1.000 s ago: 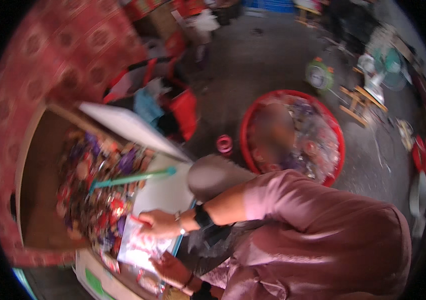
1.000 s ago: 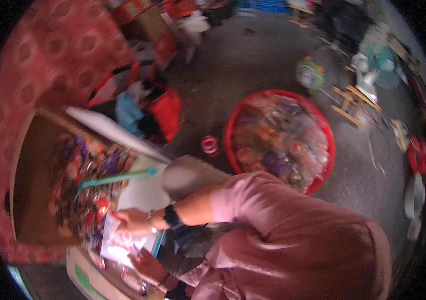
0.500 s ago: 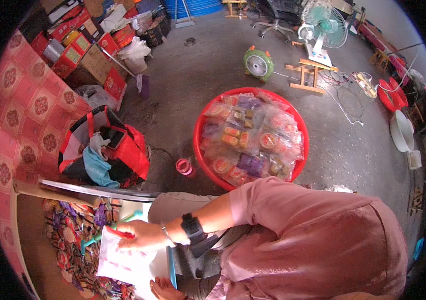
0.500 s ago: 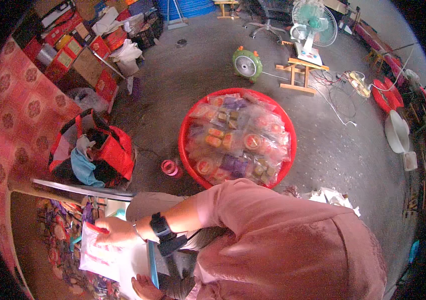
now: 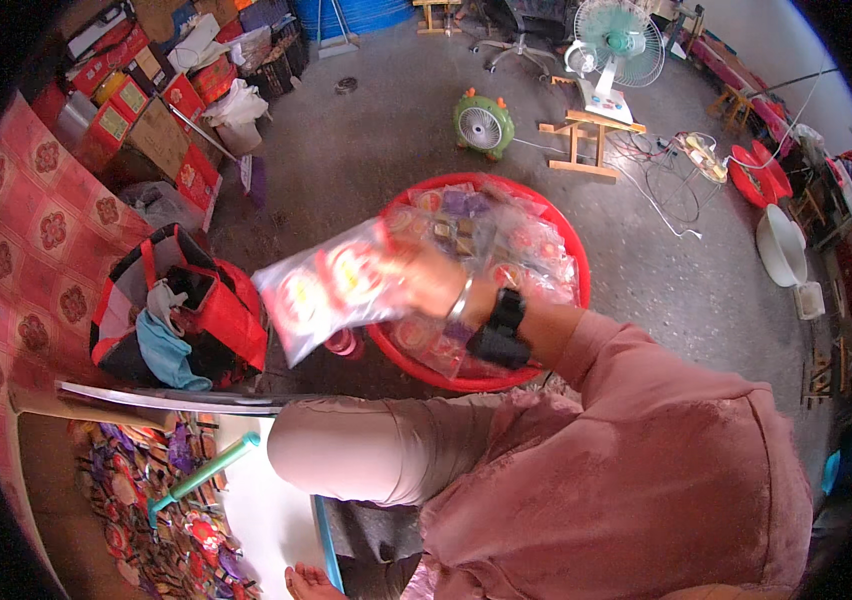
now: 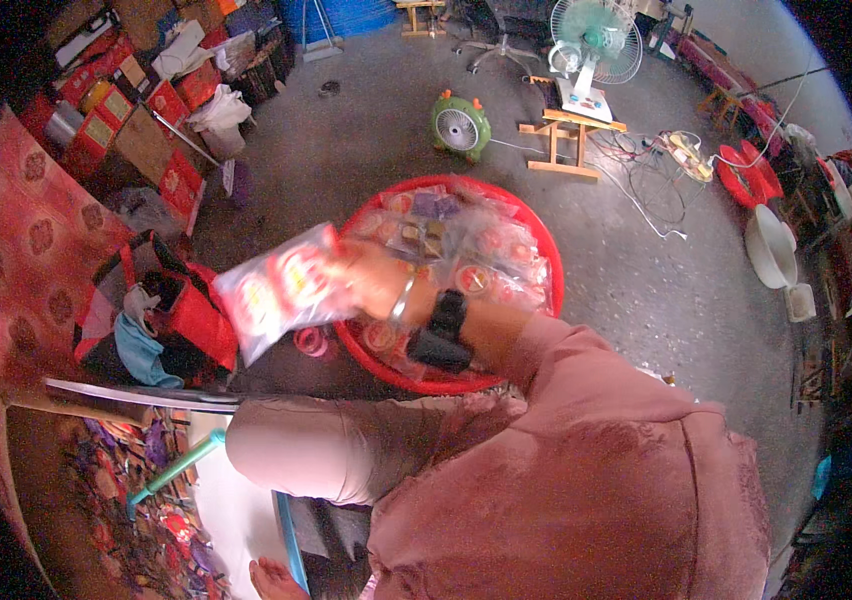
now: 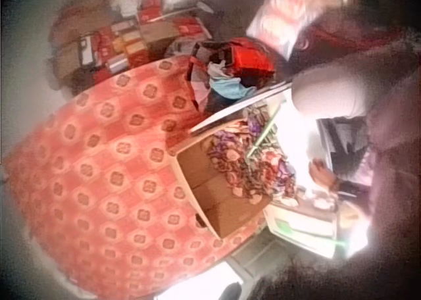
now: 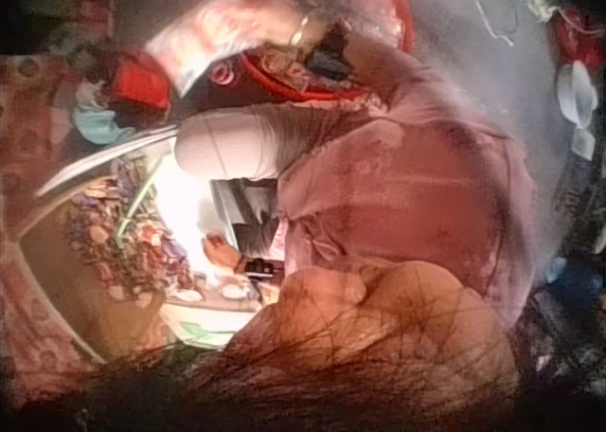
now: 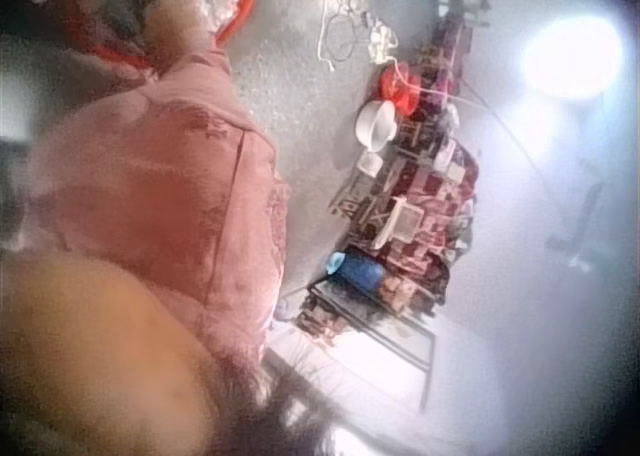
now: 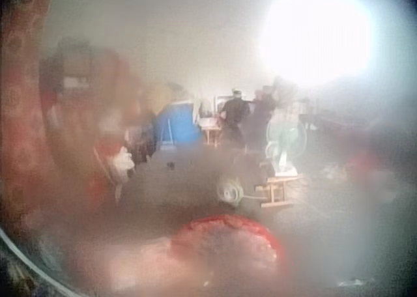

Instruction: The person picks up small food packets from a red basin and a cardboard box and places them into clear plastic bags by hand.

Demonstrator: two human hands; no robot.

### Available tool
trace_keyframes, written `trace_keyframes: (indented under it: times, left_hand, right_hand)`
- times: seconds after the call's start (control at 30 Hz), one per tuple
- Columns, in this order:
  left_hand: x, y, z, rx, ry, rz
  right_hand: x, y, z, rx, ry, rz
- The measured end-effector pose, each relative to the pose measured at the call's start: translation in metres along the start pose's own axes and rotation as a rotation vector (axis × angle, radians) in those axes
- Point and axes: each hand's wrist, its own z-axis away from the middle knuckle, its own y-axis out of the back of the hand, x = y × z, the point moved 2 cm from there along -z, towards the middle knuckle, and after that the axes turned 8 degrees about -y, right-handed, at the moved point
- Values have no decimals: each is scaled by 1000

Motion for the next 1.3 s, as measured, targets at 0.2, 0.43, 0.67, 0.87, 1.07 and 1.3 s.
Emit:
trace_keyframes:
  times: [0.2,0.43,0.67,0.87,1.07,1.3]
  left_hand:
    - [-6,8,-4,-5,13,39]
    - [-5,7,-5,-24,24,60]
    - [-4,7,-5,-35,22,68]
    - [-7,13,-8,35,41,34]
    - [-7,9,-8,0,27,6]
    - [-3,4,-6,55,46,-73]
  right_hand:
    - [-63,116,20,535,133,323]
    - [-63,219,38,640,242,254]
    - [13,256,73,749,-46,190]
    - [36,272,73,733,-11,23]
    - [8,325,57,900,-19,152]
    - [-19,402,24,833,56,72]
